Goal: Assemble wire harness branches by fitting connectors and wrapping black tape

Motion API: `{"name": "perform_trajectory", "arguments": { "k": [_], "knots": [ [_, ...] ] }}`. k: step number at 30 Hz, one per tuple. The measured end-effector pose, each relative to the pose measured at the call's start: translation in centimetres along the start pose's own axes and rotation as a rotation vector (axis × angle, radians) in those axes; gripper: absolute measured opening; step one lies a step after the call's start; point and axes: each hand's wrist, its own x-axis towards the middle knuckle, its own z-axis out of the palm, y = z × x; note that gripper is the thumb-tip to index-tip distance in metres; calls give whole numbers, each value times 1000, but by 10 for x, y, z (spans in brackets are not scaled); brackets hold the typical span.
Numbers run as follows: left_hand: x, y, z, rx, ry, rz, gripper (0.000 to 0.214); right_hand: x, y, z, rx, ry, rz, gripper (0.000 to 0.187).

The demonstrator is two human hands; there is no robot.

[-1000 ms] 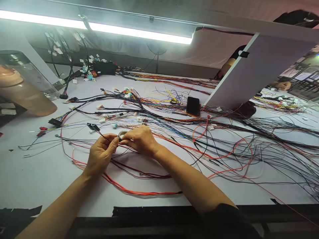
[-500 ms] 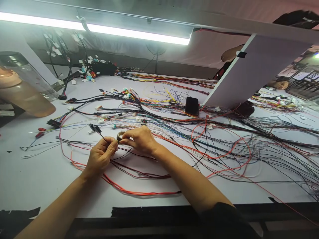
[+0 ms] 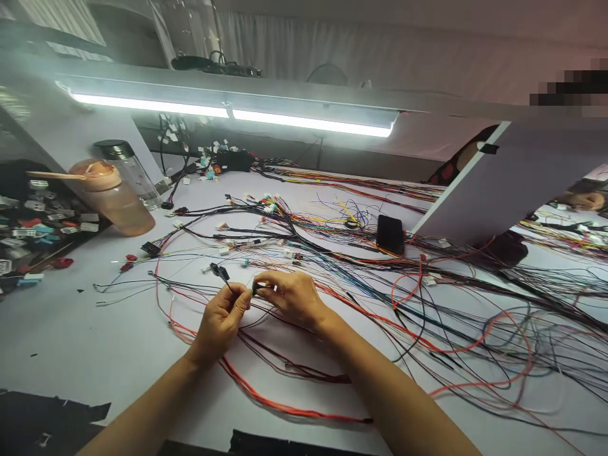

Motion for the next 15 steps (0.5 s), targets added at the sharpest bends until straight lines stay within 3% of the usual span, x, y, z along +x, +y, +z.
{"name": "perform_trajectory", "arguments": {
  "k": [9, 15],
  "knots": [
    [-1, 6, 2, -130, 20, -132, 26, 3, -9, -8, -22, 46, -55, 15],
    [-1, 15, 3, -259, 25, -227, 40, 1, -7, -15, 24, 105, 21, 15]
  ]
}}
